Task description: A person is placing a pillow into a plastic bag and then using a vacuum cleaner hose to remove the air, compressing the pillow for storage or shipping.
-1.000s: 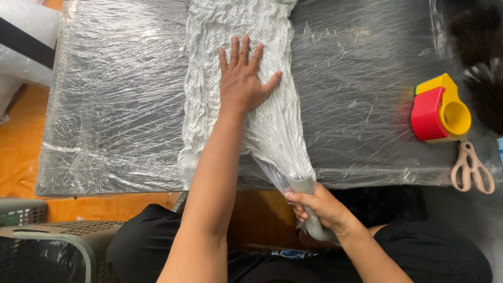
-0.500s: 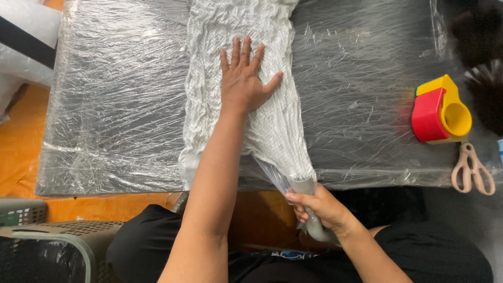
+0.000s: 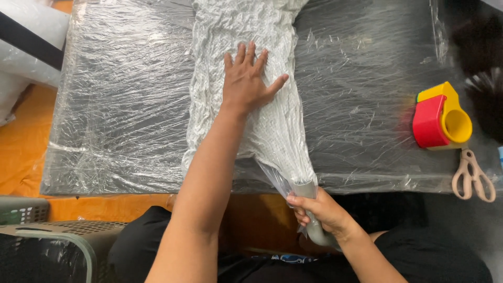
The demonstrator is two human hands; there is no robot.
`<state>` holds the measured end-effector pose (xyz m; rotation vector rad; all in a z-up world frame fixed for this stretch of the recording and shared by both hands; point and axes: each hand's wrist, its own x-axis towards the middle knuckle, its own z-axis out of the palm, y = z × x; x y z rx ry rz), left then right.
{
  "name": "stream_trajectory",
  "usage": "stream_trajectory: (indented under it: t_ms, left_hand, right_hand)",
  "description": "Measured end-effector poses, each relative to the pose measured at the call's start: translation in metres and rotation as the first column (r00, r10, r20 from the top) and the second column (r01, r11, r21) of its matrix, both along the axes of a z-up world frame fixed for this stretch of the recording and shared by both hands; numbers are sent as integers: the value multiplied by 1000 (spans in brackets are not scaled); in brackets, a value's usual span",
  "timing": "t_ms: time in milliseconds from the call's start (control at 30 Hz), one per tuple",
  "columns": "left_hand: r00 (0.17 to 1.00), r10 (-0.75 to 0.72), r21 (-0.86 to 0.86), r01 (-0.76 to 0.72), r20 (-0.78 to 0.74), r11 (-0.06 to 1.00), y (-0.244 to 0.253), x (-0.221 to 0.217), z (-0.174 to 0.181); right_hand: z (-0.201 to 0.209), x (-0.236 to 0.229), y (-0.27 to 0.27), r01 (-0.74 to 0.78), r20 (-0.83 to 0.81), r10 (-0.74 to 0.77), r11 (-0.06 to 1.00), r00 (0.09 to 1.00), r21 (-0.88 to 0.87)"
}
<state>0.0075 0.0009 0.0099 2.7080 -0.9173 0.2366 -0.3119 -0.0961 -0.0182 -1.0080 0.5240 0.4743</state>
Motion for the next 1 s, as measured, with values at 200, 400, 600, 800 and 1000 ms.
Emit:
stream_trajectory:
  t_ms: [200, 400, 600, 800, 1000]
  left_hand:
    - [998, 17, -2, -17, 62, 1000, 11, 71, 7]
    - [989, 130, 92, -123, -66, 988, 14, 97, -2]
    - [980, 144, 42, -151, 140, 988, -1, 123, -15]
    - [963, 116, 192, -166, 245, 967, -25, 153, -59]
    - [989, -108, 187, 125, -98, 974, -61, 124, 22]
  right_hand:
    - [0, -3, 0, 14, -1, -13, 1000, 1000, 25]
    - [-7, -3, -5, 3, -11, -3, 999, 1000, 45]
    - [-11, -4, -3, -6, -55, 9, 999, 998, 37]
    - [-10, -5, -5, -40, -34, 40, 999, 999, -3]
    - [-4, -4, -5, -51, -63, 54, 997, 997, 54]
